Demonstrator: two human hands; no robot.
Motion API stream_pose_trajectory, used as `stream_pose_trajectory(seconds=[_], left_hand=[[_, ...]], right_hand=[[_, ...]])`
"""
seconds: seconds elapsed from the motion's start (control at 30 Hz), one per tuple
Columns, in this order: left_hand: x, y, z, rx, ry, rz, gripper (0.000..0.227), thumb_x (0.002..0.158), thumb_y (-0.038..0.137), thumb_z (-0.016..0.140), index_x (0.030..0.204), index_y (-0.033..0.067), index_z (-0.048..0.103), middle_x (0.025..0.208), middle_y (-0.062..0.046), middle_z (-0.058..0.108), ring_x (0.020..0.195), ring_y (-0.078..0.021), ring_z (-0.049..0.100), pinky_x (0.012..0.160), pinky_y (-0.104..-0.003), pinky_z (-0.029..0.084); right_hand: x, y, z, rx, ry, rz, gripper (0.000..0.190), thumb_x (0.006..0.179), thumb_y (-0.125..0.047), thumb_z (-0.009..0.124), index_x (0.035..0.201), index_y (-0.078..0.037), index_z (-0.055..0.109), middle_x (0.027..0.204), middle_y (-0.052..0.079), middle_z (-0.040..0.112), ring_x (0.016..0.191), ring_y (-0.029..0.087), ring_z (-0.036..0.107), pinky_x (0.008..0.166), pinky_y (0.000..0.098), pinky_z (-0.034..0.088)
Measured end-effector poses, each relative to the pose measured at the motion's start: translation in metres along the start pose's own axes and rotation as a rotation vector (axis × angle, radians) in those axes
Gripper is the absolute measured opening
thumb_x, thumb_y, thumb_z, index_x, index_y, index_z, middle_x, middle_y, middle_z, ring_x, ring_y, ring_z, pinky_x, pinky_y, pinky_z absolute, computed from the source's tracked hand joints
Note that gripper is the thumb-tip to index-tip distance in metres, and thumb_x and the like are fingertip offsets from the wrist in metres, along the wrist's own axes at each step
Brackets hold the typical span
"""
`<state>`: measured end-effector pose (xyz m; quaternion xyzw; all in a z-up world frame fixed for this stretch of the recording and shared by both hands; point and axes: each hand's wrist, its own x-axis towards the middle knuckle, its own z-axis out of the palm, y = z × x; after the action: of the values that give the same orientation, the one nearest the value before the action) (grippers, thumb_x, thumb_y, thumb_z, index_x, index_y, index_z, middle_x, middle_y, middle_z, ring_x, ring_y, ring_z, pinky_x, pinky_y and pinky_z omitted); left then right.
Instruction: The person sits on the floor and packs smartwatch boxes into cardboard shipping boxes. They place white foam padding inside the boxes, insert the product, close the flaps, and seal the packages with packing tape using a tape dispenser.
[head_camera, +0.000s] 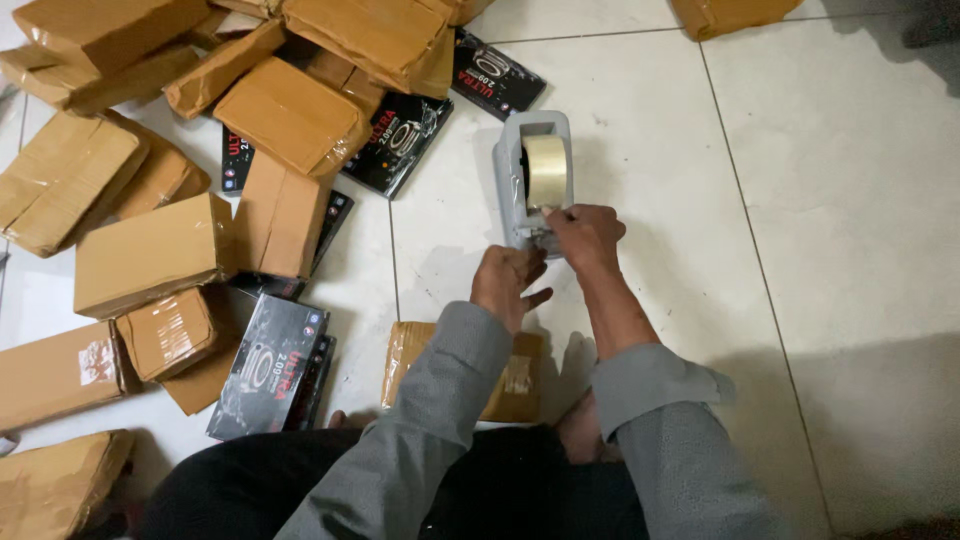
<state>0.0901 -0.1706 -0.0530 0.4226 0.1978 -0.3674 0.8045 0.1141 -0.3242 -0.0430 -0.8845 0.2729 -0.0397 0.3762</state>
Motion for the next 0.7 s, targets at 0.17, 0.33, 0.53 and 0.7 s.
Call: stream_pose_trajectory(seconds=[0.17,0.33,0.53,0.7], left_hand=[[0.012,-0.003,0.0,-0.159,-0.121,-0.018,0.085,0.09,0.054,0.027,0.15,-0.0035,0.043,0.159,-0.014,0.044,0.15,-0.0231,0.034,0.12,-0.047,0.027],[0.006,0.002,-0.005,-0.032,-0.052,0.003,0.082,0.089,0.053,0.029,0.153,0.0045,0.046,0.16,-0.014,0.043,0.146,-0.0361,0.037,0.118,-0.05,0.027],[-0.053,0.014,-0.038,2.108,-0.379,0.333,0.127,0.069,0.078,0.071,0.159,0.011,0.013,0.164,-0.017,0.023,0.153,-0.0367,0.019,0.123,-0.054,0.014],[-0.12,0.007,-0.05,2.42,-0.296,0.388,0.141,0.06,0.077,0.079,0.165,0.0132,0.009,0.162,-0.02,0.028,0.151,-0.0394,0.023,0.124,-0.062,0.009]], right_hand=[[0.0,-0.013,-0.017,0.28,-0.078,0.266,0.033,0.084,-0.024,0.083,0.075,0.006,0.072,0.07,0.012,0.065,0.061,0.016,0.05,0.056,0.0348,0.045],[-0.074,-0.001,-0.053,0.522,-0.163,0.183,0.025,0.089,-0.019,0.075,0.082,0.005,0.073,0.077,0.007,0.071,0.07,0.014,0.064,0.066,0.0298,0.053],[-0.122,0.012,-0.055,0.875,-0.229,0.351,0.023,0.093,-0.019,0.073,0.091,0.004,0.071,0.077,0.009,0.069,0.067,0.017,0.067,0.064,0.0337,0.062],[-0.118,0.012,-0.045,0.858,-0.186,0.359,0.026,0.091,-0.016,0.075,0.1,0.009,0.07,0.079,0.011,0.069,0.065,0.019,0.066,0.064,0.0349,0.063]])
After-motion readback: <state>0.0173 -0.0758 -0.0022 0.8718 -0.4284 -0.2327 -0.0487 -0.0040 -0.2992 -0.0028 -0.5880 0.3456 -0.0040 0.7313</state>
